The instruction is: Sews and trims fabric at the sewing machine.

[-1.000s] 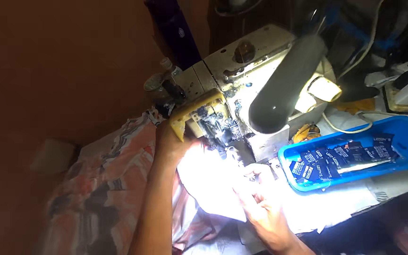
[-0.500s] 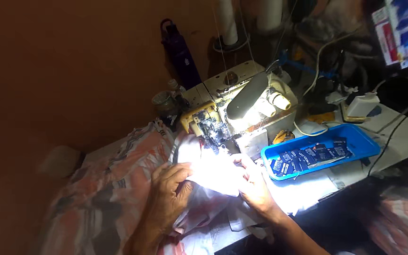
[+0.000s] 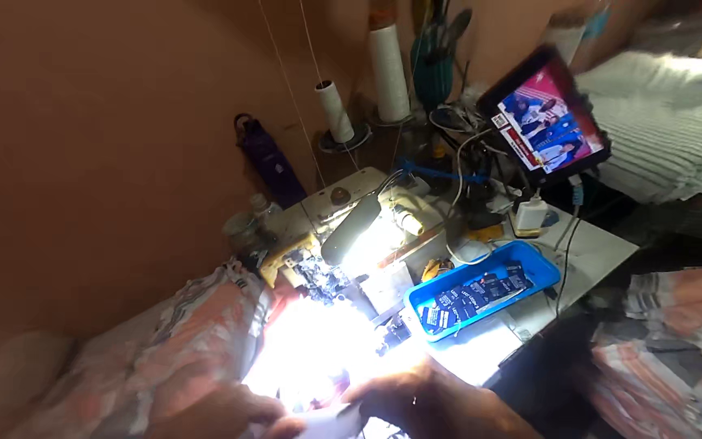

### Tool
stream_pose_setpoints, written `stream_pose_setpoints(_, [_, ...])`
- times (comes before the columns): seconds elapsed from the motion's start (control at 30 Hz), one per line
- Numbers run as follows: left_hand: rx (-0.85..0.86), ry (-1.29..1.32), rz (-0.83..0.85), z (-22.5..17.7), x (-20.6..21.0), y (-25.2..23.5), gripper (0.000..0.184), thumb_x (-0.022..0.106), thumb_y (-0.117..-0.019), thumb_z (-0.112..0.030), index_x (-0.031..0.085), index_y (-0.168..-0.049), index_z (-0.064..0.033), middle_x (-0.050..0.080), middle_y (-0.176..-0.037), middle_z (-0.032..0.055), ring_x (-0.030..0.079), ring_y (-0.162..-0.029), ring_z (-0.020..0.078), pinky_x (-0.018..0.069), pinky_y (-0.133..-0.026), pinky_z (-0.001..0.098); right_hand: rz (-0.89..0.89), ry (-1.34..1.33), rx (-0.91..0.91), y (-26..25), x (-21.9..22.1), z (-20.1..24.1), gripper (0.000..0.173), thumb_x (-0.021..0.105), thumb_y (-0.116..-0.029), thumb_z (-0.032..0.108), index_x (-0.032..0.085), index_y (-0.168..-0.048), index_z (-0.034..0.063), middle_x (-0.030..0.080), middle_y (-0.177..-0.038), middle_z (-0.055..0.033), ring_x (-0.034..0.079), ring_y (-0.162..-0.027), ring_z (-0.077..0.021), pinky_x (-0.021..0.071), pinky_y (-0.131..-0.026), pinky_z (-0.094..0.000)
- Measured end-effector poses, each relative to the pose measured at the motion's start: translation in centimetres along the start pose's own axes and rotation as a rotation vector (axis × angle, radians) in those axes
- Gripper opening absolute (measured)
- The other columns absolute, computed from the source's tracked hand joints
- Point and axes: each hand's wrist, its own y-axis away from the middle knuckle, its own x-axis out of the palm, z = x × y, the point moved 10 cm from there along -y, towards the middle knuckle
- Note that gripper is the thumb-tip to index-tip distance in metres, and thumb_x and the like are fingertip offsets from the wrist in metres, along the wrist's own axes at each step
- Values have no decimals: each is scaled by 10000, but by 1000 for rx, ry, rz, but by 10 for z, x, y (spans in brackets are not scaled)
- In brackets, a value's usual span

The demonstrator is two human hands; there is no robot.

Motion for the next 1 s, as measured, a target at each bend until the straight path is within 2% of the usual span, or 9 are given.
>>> stream_pose_setpoints(0.1, [-29, 154, -80, 20, -6, 13, 292, 723, -959, -288, 613, -972, -18, 672, -914, 6, 583, -948, -74, 458, -912, 131, -79, -388, 61, 6, -15, -16, 193, 504, -1034, 14, 641, -1150, -57, 665, -770, 3, 490, -592, 107, 407, -560, -62])
stream_pose_setpoints(0.17, [-27, 43, -68, 8, 0, 13, 280, 737, -941, -234, 586, -970, 0, 656, -905, 149, 612, -889, 156, 472, -802, 302, -102, -401, 62, 8, -19, -18, 136, 555, -1033, 69, 632, -1123, 2, 656, -831, 51, 423, -597, 156, 349, -543, -30])
stream_pose_setpoints(0.23, [-12, -235, -50, -5, 11, 8, 155, 697, -900, -123, 630, -907, 17, 655, -884, 233, 635, -819, 350, 472, -708, 452, -150, -91, 33, 6, -19, -13, 126, 667, -953, 85, 674, -1019, -22, 632, -829, -37, 397, -609, 47, 309, -548, -83])
stream_pose_setpoints(0.3, [-24, -475, -75, -5, 21, 5, 69, 678, -856, -9, 704, -908, 29, 671, -892, 252, 676, -799, 410, 541, -679, 473, -244, 381, 29, 5, -16, -9, 138, 705, -884, 159, 707, -957, 42, 669, -804, -95, 584, -668, -124, 463, -590, -197])
stream_pose_setpoints(0.4, [-20, -338, -127, 1, 25, 5, 113, 653, -851, -9, 729, -927, 26, 710, -934, 229, 690, -905, 372, 535, -799, 439, -396, 532, 29, 4, -14, -13, 161, 633, -856, 142, 733, -887, 19, 654, -706, -96, 601, -619, -152, 474, -569, -239])
stream_pose_setpoints(0.5, [29, 356, -87, 5, 28, 12, 173, 580, -1016, -130, 651, -924, -2, 667, -932, 75, 604, -1021, 78, 447, -954, 219, -169, -79, 35, 5, -4, -12, 168, 531, -1021, 59, 627, -1006, -78, 627, -765, -60, 521, -643, 41, 430, -617, -78])
stream_pose_setpoints(0.57, [87, 699, 88, -3, 38, 16, 236, 516, -1074, -217, 632, -974, -37, 666, -1020, 18, 577, -1139, 10, 415, -1056, 220, -20, -266, 39, 8, 4, -6, 198, 490, -1058, 71, 605, -1050, -90, 643, -805, -83, 585, -680, 34, 483, -646, -91])
stream_pose_setpoints(0.77, [-104, 170, -31, 28, 28, 35, 337, 650, -978, -332, 757, -800, -66, 711, -820, 86, 652, -941, 136, 329, -1029, 434, -130, 151, -7, 19, -5, -16, 181, 608, -965, 122, 688, -903, -29, 587, -647, -91, 457, -546, -50, 367, -542, -130])
stream_pose_setpoints(1.0, [-113, 95, -35, 0, 26, 31, 211, 692, -954, -209, 709, -969, 1, 713, -820, 116, 645, -817, 155, 335, -1020, 417, -62, 257, 93, 24, 6, -10, 188, 652, -943, 123, 702, -1048, -25, 691, -775, -111, 546, -575, -101, 435, -547, -179])
